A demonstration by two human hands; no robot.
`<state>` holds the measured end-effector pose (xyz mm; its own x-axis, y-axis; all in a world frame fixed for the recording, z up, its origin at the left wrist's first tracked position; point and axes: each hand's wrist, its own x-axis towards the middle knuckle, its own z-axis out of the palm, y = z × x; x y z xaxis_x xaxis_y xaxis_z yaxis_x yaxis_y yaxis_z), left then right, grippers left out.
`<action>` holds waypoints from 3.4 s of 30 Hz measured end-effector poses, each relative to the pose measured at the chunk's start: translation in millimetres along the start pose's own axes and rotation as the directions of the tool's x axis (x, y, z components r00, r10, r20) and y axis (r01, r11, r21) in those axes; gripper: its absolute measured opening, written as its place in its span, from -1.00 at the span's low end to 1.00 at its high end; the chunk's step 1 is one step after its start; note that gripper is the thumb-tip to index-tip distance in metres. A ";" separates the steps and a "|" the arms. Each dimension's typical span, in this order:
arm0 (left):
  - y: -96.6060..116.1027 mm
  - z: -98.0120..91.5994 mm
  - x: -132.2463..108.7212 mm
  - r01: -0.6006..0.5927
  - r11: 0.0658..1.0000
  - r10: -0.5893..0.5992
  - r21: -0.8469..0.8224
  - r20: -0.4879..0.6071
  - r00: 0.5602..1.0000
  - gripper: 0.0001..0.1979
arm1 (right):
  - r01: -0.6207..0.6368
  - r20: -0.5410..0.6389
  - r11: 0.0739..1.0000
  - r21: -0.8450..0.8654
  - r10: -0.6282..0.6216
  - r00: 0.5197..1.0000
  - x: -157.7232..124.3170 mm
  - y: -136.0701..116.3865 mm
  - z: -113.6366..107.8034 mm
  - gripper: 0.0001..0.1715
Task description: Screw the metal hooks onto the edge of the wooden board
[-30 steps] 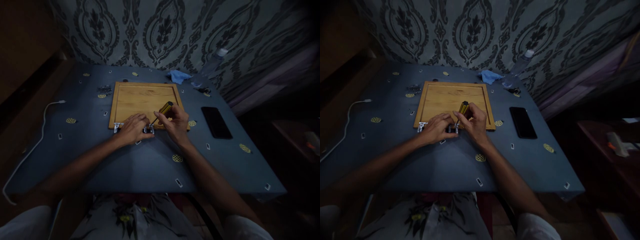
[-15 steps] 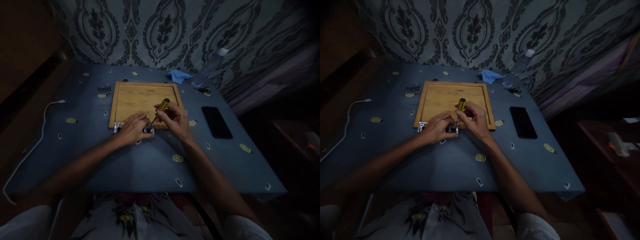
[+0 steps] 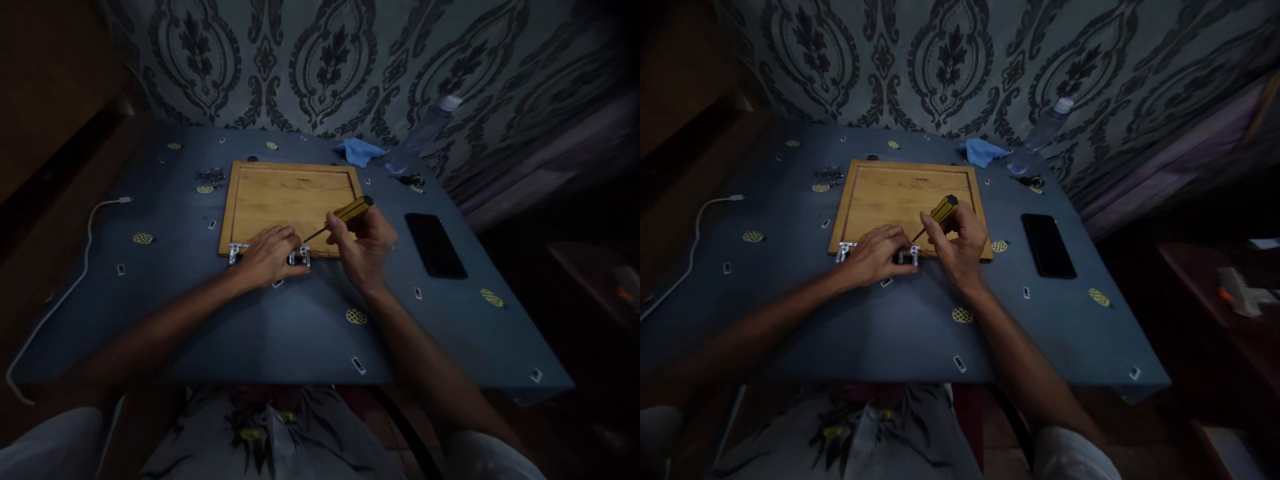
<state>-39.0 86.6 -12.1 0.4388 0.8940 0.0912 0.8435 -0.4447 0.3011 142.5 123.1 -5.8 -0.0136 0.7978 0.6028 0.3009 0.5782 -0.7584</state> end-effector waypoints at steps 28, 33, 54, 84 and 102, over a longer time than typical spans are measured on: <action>-0.5 0.6 0.1 -0.002 1.000 0.002 0.000 -0.019 1.000 -0.56 | 0.041 0.098 0.996 -0.084 -0.033 0.995 1.3 4.6 1.9 -0.55; -0.7 -0.2 0.1 -0.009 1.000 0.010 0.004 -0.021 1.000 -0.57 | -0.078 0.219 0.995 0.067 0.061 0.974 7.3 -0.5 -2.4 -0.63; -0.8 0.8 0.1 -0.011 1.000 0.011 0.007 -0.025 1.000 -0.58 | 0.007 0.075 0.997 0.071 -0.013 0.997 0.2 -1.7 -1.1 -0.68; -1.4 0.3 1.0 -0.018 1.000 0.019 0.012 -0.026 0.999 -0.58 | -0.012 0.194 1.000 0.002 0.012 0.981 2.5 -1.4 -1.7 -0.57; -1.2 1.8 -0.1 -0.013 1.000 0.012 -0.013 -0.036 0.999 -0.60 | -0.033 0.109 0.998 -0.059 0.040 0.993 1.3 1.2 -0.4 -0.48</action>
<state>-39.5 86.9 -14.2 0.4377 0.8899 0.1285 0.8339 -0.4552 0.3120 143.2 124.8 -5.8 -0.1053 0.8339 0.5417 0.3565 0.5402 -0.7623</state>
